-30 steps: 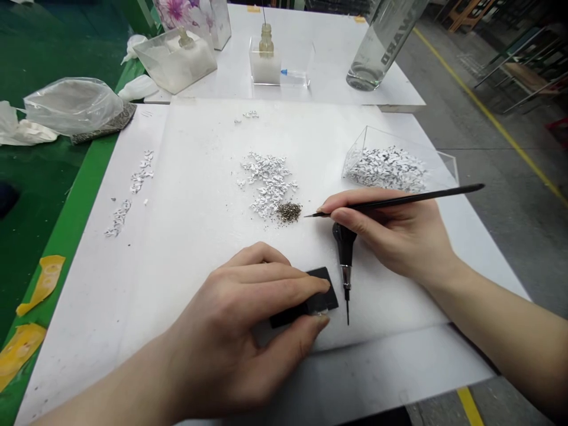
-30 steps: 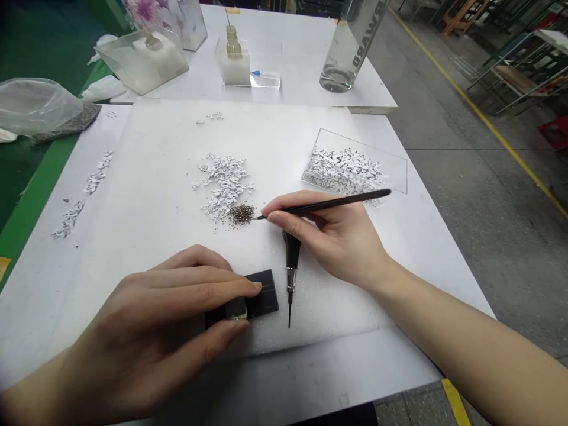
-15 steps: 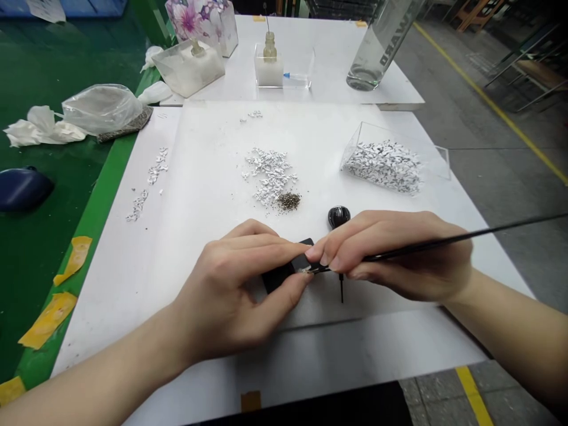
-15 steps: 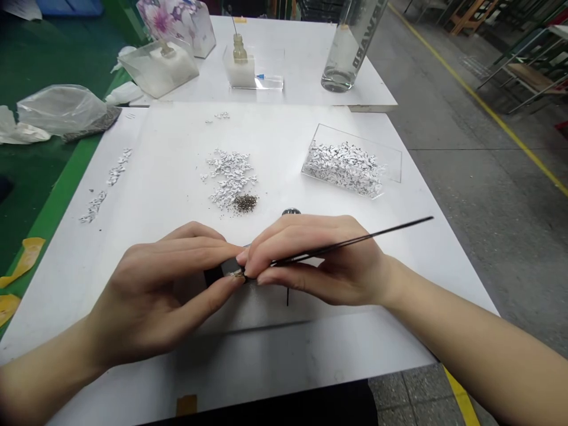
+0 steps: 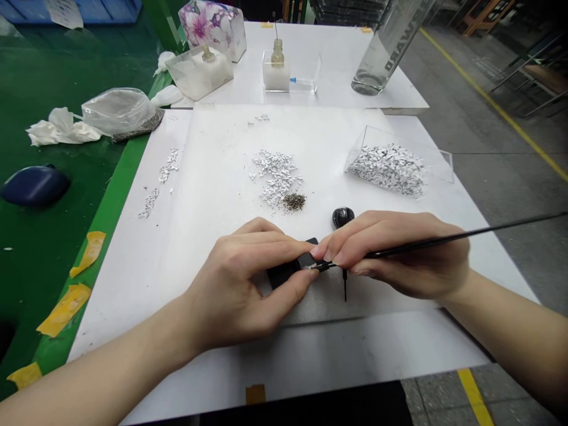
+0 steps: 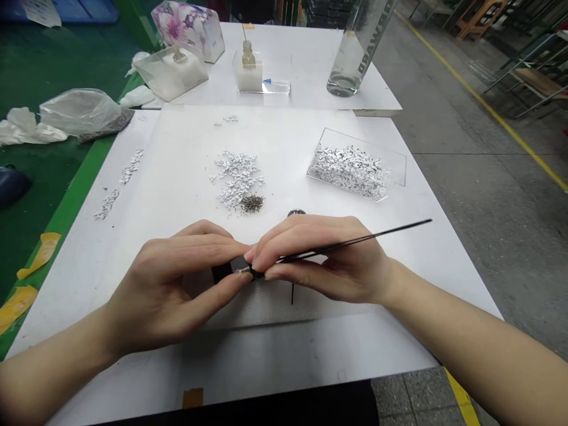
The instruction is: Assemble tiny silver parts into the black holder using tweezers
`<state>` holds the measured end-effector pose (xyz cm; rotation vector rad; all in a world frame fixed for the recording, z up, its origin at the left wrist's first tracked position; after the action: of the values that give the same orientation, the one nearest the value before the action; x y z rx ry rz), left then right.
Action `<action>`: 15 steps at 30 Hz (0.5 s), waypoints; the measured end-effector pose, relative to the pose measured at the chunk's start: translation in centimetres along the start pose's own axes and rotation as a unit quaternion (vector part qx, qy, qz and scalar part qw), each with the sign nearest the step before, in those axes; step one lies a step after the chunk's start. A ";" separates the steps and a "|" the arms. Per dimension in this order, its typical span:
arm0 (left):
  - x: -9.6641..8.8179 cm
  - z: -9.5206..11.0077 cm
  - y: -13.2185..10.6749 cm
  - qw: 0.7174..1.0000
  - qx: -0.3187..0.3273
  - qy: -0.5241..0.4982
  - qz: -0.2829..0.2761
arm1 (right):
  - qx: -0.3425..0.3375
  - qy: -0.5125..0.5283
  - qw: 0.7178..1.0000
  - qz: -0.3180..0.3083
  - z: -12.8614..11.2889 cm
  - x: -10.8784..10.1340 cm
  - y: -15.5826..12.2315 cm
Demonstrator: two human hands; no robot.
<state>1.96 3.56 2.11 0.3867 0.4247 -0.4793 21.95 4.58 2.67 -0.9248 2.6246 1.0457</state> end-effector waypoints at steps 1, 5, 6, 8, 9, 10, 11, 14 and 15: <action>0.0 0.0 0.0 1.000 0.002 -0.002 0.001 | -0.001 0.001 1.000 0.000 0.0 0.0 0.0; -0.1 -0.1 -0.2 1.000 -0.001 -0.002 0.000 | 0.012 0.005 1.000 0.000 0.0 0.0 0.0; -0.1 -0.1 -0.2 1.000 -0.003 -0.001 -0.002 | 0.017 0.007 1.000 0.001 0.1 0.0 0.0; 0.0 -0.1 -0.2 1.000 -0.005 0.000 -0.006 | 0.021 0.012 1.000 0.006 0.1 0.0 -0.1; 0.0 -0.1 -0.2 1.000 -0.004 -0.001 -0.005 | 0.022 0.015 1.000 0.009 0.1 0.0 -0.1; 0.0 -0.1 -0.2 1.000 -0.004 -0.002 -0.005 | 0.024 0.017 1.000 0.011 0.1 0.0 -0.1; 0.0 -0.1 -0.2 1.000 -0.006 -0.002 -0.006 | 0.025 0.020 0.999 0.013 0.2 0.0 -0.1; 0.1 -0.1 -0.1 1.000 -0.009 -0.004 -0.008 | 0.024 0.026 0.999 0.019 0.3 0.1 -0.2; 0.1 -0.1 -0.1 1.000 -0.008 -0.004 -0.008 | 0.023 0.027 0.999 0.022 0.3 0.1 -0.2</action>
<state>1.93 3.51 1.94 0.3669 0.4231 -0.4931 21.98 4.64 2.33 -0.9018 2.7140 0.9778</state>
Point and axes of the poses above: each hand's wrist, its own y-axis towards the middle knuckle, its own x-axis out of the palm, z = x × y, the point moved 4 cm from there along y, towards the middle knuckle, and after that the axes turned 6 degrees about -x, right-handed, at the moved point
